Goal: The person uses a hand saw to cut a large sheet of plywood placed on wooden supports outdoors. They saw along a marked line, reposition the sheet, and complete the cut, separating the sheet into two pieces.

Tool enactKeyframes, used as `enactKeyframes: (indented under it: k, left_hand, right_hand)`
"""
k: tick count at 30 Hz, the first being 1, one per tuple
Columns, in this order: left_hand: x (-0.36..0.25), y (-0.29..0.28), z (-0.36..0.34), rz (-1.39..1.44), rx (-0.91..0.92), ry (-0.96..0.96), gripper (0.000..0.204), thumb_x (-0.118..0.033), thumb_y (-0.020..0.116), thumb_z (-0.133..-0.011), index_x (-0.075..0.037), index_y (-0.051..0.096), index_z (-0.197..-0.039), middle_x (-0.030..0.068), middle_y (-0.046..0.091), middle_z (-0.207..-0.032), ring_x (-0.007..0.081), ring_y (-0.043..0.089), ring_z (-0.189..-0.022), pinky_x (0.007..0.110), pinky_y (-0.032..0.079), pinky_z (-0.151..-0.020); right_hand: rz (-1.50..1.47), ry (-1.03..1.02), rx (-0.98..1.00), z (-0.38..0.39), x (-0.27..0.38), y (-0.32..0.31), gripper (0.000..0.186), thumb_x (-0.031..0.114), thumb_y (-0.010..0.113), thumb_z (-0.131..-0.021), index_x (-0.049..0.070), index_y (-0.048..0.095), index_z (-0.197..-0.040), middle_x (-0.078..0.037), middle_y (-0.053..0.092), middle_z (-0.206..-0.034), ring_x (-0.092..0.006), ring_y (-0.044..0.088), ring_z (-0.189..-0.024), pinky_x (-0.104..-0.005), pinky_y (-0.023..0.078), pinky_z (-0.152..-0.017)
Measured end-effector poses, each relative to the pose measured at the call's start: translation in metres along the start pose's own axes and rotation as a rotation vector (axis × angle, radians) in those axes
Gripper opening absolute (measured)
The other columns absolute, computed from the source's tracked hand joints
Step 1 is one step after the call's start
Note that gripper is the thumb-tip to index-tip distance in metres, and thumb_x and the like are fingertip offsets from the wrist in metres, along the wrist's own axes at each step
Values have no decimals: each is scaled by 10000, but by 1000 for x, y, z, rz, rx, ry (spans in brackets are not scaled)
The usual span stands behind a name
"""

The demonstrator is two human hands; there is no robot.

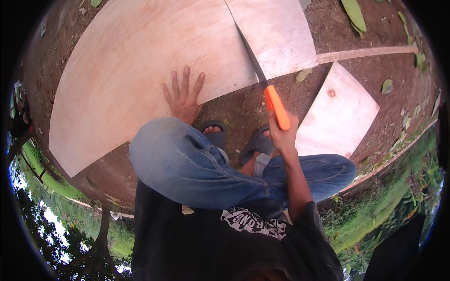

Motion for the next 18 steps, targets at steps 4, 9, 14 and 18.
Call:
enactKeyframes:
  k: [4, 9, 14, 18]
  left_hand:
    - [-3, -1, 10, 35, 107, -38, 1159, -439, 921, -626, -448, 293, -1600, 47, 134, -1733, 387, 104, -1584, 714, 124, -1203]
    - [-8, 0, 0, 66, 85, -26, 1161, -435, 918, -643, -471, 264, -1602, 28, 99, -1738, 386, 85, -1586, 723, 112, -1204]
    - [4, -1, 10, 46, 106, -64, 1171, -421, 929, -629, -459, 278, -1601, 34, 123, -1735, 390, 103, -1583, 718, 124, -1203]
    - [-4, 0, -5, 36, 29, -44, 1212, -420, 944, -581, -442, 291, -1602, 38, 142, -1731, 390, 124, -1579, 714, 144, -1199]
  right_hand:
    - [254, -236, -45, 113, 5, -49, 480, -60, 585, -869, -57, 620, -1347, -246, 714, -1203, -202, 764, -802, -280, 555, -783]
    - [125, -124, 32, 20, -3, -9, 480, -45, 589, -870, -48, 613, -1350, -192, 676, -832, -195, 619, -587, -320, 514, -640]
    - [132, -115, 50, 70, 6, -30, 539, -51, 572, -874, -30, 581, -1412, -224, 743, -998, -186, 751, -779, -288, 549, -743]
    - [65, -224, -72, 57, -13, -24, 200, 54, 598, -967, -52, 700, -1102, -98, 690, -757, -126, 652, -658, -286, 511, -634]
Point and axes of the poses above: each hand's wrist, its own z-axis away from the middle knuckle, its own y-axis out of the palm, x = y × z, the point moved 1 cm from there along -z, towards the middle knuckle
